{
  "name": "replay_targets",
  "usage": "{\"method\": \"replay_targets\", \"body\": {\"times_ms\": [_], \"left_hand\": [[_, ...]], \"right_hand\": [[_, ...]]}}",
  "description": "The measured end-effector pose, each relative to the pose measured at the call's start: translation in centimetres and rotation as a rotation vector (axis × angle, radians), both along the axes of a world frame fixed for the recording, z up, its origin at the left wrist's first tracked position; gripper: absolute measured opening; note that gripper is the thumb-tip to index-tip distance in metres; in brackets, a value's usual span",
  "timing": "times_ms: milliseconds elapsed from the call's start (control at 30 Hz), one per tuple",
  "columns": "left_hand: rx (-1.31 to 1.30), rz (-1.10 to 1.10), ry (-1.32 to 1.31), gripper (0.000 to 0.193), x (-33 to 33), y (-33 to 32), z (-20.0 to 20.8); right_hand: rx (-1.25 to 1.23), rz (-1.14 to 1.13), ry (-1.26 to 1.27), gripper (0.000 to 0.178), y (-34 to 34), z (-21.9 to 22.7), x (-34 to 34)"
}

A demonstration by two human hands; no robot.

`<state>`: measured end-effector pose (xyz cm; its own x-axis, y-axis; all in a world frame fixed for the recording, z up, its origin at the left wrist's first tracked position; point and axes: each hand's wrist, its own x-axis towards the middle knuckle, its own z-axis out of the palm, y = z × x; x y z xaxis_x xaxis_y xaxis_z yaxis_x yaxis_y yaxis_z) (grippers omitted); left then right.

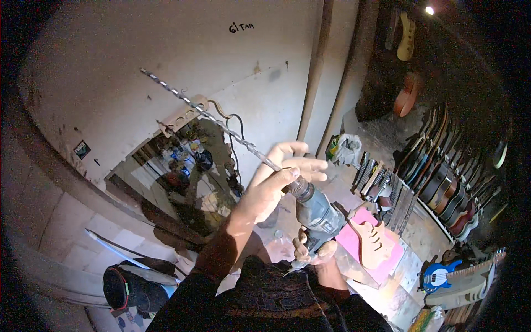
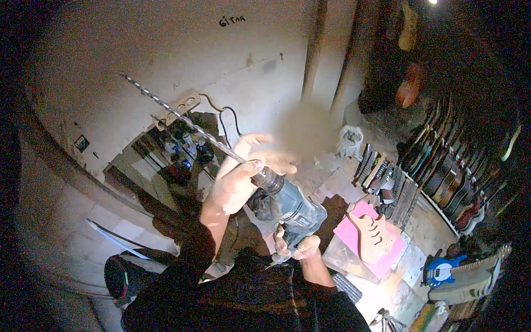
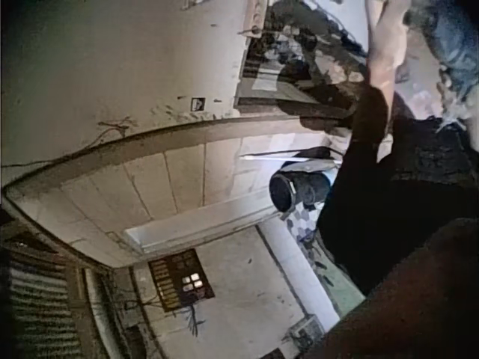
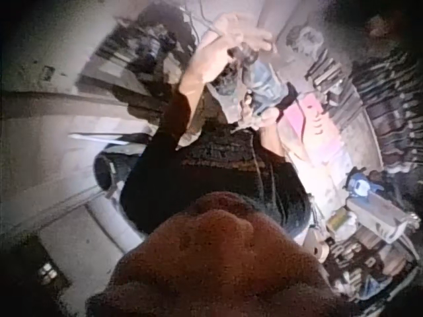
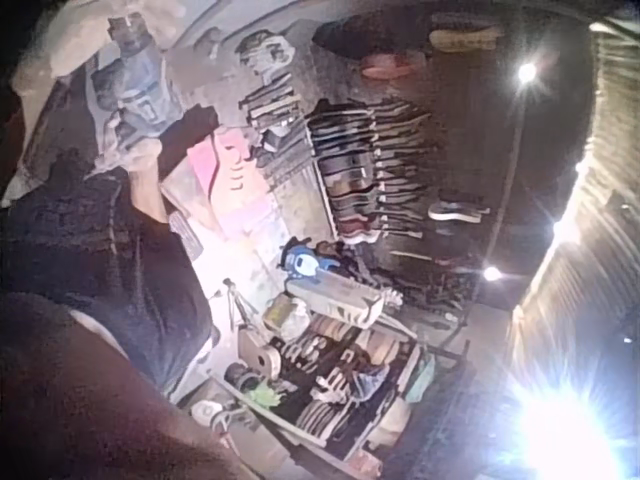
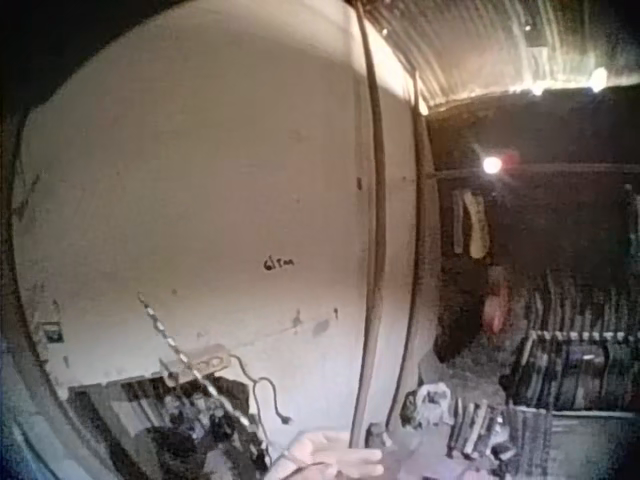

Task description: The person holds a power drill, aligns a long drill bit with a cutout in a wooden guitar body, and drills into the side of the cavity.

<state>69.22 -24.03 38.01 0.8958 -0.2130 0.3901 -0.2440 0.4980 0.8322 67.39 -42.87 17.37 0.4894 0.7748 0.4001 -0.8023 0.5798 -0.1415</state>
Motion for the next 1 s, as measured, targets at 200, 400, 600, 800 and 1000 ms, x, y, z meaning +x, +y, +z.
{"method": "replay_targets", "body": {"times_ms": [200,400,600,800,1000], "left_hand": [[-0.411,0.193,-0.189,0.025,1.2,0.8,-0.1],[-0.377,0.16,-0.091,0.023,2.5,2.4,-1.4],[-0.415,0.248,0.113,0.025,2.9,3.8,-1.8],[-0.406,0.283,0.067,0.032,2.9,2.8,-1.4],[-0.446,0.15,0.008,0.053,2.8,0.8,-2.0]], "right_hand": [[-0.125,-0.105,-0.145,0.073,0.9,2.6,0.1],[-0.112,-0.114,-0.087,0.075,0.5,2.4,0.2],[-0.146,-0.119,-0.06,0.07,1.2,4.0,0.0],[-0.045,-0.035,0.028,0.066,1.7,4.3,-0.2],[0.138,0.036,0.122,0.088,2.3,3.0,-0.3]]}}
